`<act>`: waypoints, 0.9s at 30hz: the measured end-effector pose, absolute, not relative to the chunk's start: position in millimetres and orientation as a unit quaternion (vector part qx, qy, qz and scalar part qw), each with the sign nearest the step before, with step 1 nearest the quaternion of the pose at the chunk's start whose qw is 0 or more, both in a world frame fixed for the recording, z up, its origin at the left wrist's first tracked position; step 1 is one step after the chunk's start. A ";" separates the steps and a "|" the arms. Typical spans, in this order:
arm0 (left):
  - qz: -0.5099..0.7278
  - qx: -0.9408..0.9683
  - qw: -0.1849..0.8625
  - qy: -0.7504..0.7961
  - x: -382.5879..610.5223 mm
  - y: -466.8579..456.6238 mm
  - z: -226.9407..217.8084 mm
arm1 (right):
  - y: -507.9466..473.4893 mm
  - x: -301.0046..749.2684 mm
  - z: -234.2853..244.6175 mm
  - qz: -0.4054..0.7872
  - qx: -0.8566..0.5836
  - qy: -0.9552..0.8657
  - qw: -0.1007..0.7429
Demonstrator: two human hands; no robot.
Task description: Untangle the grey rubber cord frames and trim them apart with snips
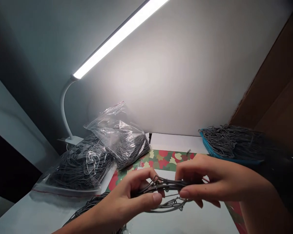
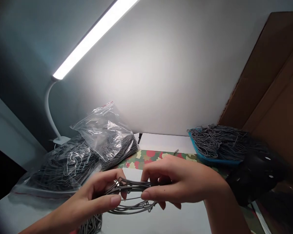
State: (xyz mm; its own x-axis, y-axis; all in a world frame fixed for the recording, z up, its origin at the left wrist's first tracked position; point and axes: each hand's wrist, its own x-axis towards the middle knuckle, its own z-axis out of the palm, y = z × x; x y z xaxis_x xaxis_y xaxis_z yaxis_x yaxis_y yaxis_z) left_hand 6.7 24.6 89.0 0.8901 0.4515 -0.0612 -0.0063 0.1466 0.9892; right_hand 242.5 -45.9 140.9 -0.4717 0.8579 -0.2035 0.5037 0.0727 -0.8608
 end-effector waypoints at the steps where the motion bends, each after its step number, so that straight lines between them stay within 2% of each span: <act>1: 0.159 0.631 0.741 0.168 7.0 25.0 88.6 | -43.7 242.2 139.1 0.493 -0.483 -0.701 0.179; 9: 0.178 0.648 0.722 0.167 4.8 25.4 84.9 | -29.7 235.9 127.3 0.573 -0.429 -0.674 0.184; 16: 0.165 0.666 0.710 0.156 3.7 17.3 90.8 | -21.4 226.0 124.0 0.552 -0.384 -0.714 0.194; 21: 0.162 0.655 0.723 0.147 -0.6 18.0 89.8 | -23.4 228.7 123.2 0.460 -0.396 -0.767 0.209; 27: 0.173 0.627 0.744 0.154 0.1 19.3 93.9 | -25.3 232.3 122.9 0.455 -0.400 -0.770 0.200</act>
